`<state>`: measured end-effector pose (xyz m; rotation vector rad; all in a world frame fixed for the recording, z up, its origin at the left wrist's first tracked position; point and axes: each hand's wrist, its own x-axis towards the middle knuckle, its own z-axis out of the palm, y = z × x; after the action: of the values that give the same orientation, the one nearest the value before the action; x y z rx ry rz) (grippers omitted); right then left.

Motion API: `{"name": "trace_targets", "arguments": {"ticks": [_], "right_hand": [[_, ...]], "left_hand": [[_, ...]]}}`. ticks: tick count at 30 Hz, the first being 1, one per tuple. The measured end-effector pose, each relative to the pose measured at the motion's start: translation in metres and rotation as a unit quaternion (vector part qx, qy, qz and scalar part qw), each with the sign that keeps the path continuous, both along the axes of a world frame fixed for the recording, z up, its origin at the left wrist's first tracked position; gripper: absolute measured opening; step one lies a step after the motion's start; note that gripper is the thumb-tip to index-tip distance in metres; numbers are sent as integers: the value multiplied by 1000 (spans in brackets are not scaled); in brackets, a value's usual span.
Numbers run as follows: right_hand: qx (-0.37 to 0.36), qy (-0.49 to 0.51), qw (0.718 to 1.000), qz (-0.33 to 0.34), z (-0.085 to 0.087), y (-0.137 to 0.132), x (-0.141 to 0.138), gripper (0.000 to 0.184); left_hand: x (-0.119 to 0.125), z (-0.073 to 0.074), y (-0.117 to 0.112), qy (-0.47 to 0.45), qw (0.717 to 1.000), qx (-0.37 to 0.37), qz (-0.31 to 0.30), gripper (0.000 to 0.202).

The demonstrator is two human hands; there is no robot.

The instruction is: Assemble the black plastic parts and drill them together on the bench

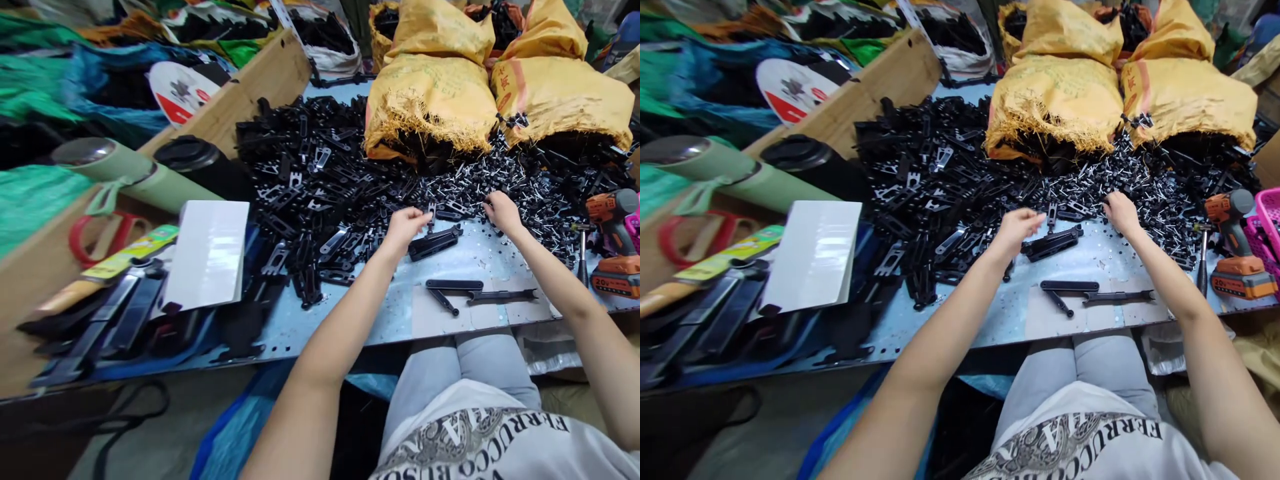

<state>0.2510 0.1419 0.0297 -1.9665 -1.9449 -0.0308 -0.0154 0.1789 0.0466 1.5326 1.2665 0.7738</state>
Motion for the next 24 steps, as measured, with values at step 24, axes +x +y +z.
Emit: {"name": "trace_targets", "arguments": {"ticks": [24], "right_hand": [[46,449,890,-61,-40,-183,-83,31]], "left_hand": [[-35,-47,-143,39,976,214,-1,24]]}}
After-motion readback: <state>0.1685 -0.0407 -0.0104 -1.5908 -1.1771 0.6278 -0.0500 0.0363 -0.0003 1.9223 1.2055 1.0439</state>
